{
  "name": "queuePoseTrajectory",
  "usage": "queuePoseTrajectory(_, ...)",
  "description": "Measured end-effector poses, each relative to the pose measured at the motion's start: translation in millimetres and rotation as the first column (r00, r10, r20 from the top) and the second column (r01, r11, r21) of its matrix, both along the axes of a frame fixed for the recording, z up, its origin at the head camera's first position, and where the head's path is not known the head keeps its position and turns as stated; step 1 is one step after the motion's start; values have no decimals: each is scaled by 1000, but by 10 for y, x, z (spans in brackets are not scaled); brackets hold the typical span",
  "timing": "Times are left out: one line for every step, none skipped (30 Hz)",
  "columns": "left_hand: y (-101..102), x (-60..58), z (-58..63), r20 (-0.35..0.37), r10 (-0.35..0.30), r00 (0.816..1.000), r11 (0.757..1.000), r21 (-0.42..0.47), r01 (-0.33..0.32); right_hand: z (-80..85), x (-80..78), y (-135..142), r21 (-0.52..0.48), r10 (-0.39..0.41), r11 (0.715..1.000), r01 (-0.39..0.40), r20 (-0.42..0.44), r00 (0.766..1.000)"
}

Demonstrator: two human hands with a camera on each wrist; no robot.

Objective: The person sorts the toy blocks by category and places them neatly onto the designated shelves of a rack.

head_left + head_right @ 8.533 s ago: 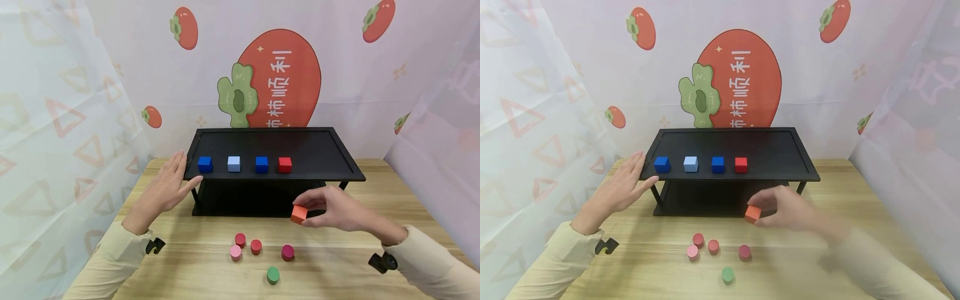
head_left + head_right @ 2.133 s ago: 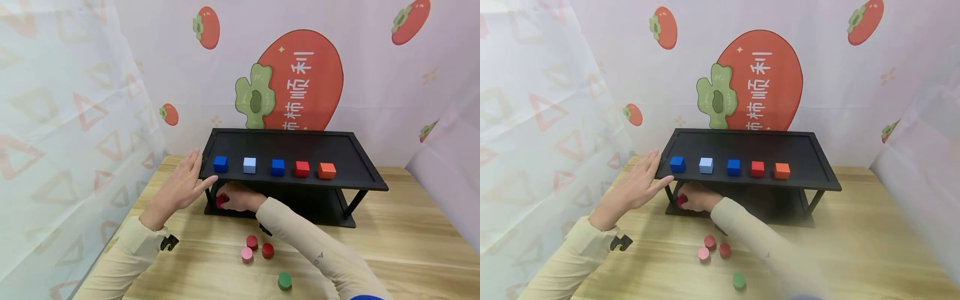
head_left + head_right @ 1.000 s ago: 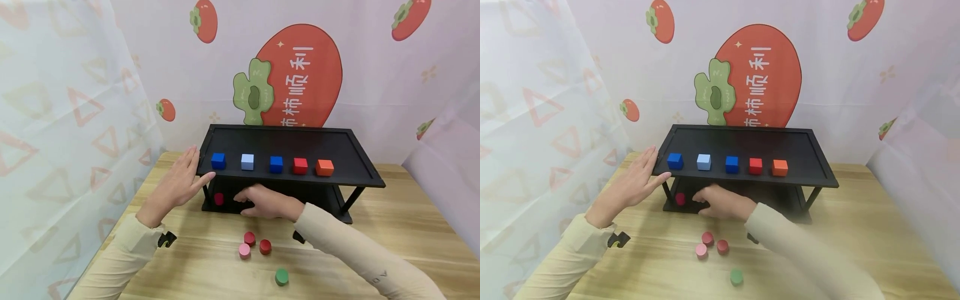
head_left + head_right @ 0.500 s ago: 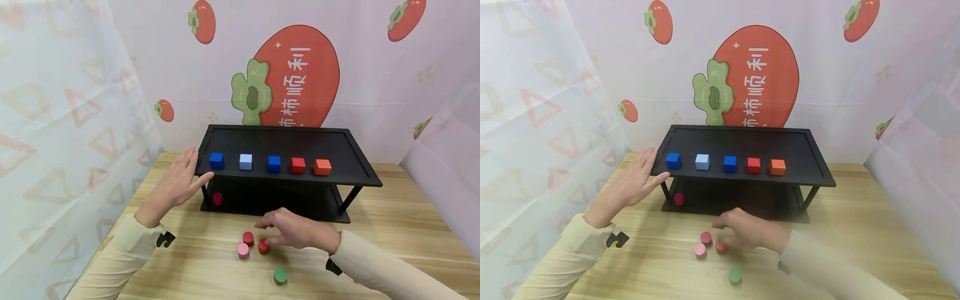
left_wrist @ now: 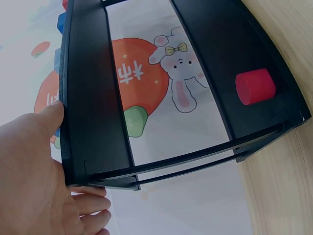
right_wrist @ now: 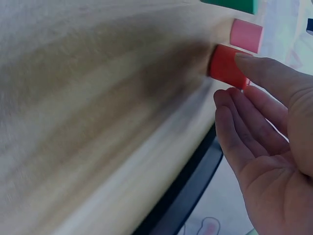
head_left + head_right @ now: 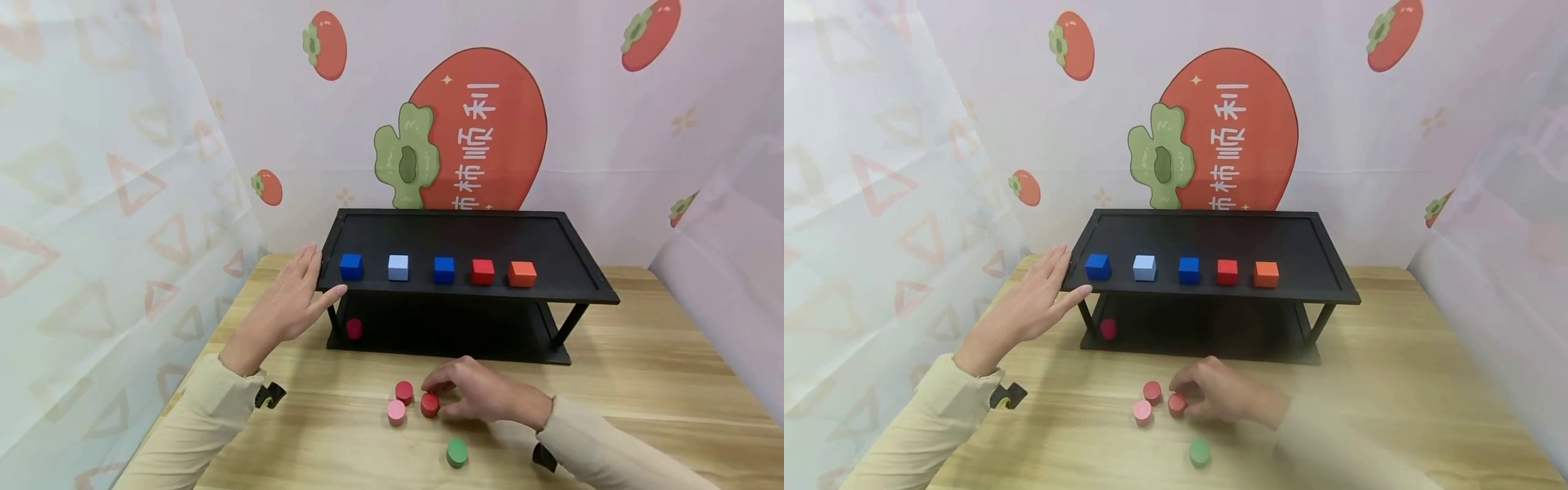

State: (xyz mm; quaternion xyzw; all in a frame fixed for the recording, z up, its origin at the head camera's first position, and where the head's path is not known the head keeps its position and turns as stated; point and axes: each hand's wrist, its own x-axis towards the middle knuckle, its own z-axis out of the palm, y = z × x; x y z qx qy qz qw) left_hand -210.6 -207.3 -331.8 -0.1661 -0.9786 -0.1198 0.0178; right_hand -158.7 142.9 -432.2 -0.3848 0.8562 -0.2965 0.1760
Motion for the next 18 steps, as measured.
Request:
queuePoseTrajectory(-1, 0, -9, 1, 2, 1000, 1000, 1, -2, -19, 2, -1, -3, -1, 1000, 1, 0, 1000)
queuePoseTrajectory(0, -1, -15, 1, 3, 1000, 1000, 2, -3, -36, 4, -2, -8, -1, 1000, 1, -1, 1000)
queuePoseTrajectory(1, -2, -20, 0, 3, 1000, 1000, 3, -3, -50, 7, -4, -15, 0, 1000, 0, -1, 1000)
queuePoseTrajectory(1, -5, -24, -2, 4, 1000, 1000, 3, -4, -61, 10, -7, -23, 1, 1000, -1, -1, 1000)
queuePoseTrajectory(2, -7, -26, -4, 4, 1000, 1000, 3, -4, -69, 12, -10, -32, 3, 999, -3, -1, 1000)
queuePoseTrajectory(4, -10, -27, -5, 3, 1000, 1000, 3, -3, -76, 14, -13, -39, 4, 999, -4, 0, 1000)
queuePoseTrajectory(3, -10, -28, -5, 3, 1000, 1000, 2, -3, -81, 14, -18, -44, 6, 999, -6, 0, 1000)
queuePoseTrajectory(4, -11, -26, -6, 2, 1000, 1000, 3, -2, -83, 13, -22, -48, 8, 999, -8, 0, 1000)
queuePoseTrajectory(4, -12, -25, -5, 1, 1000, 1000, 4, 0, -83, 11, -26, -54, 10, 999, -10, -1, 1000)
queuePoseTrajectory(4, -12, -24, -5, -1, 1000, 1000, 5, 1, -81, 9, -30, -59, 13, 998, -13, -4, 1000)
queuePoseTrajectory(4, -13, -21, -4, -2, 1000, 1000, 5, 2, -76, 5, -34, -64, 14, 998, -15, -7, 1000)
queuePoseTrajectory(5, -13, -20, -4, -2, 1000, 1000, 4, 2, -68, -1, -38, -70, 16, 997, -17, -11, 1000)
queuePoseTrajectory(4, -14, -20, -3, -1, 1000, 1000, 2, 1, -57, -9, -43, -75, 17, 997, -19, -21, 1000)
queuePoseTrajectory(4, -12, -20, -3, 0, 1000, 1000, 2, 0, -42, -17, -48, -81, 18, 996, -20, -27, 999)
queuePoseTrajectory(4, -12, -21, -3, 2, 1000, 1000, 1, -2, -27, -27, -52, -85, 20, 996, -23, -37, 999)
queuePoseTrajectory(5, -12, -21, -3, 3, 1000, 1000, 1, -3, -12, -38, -54, -87, 21, 996, -25, -46, 999)
queuePoseTrajectory(9, -11, -22, -1, 2, 1000, 1000, 3, -2, 6, -49, -56, -82, 19, 996, -24, -54, 998)
queuePoseTrajectory(12, -10, -23, 2, 1, 1000, 1000, 4, -1, 23, -60, -58, -78, 18, 997, -23, -63, 998)
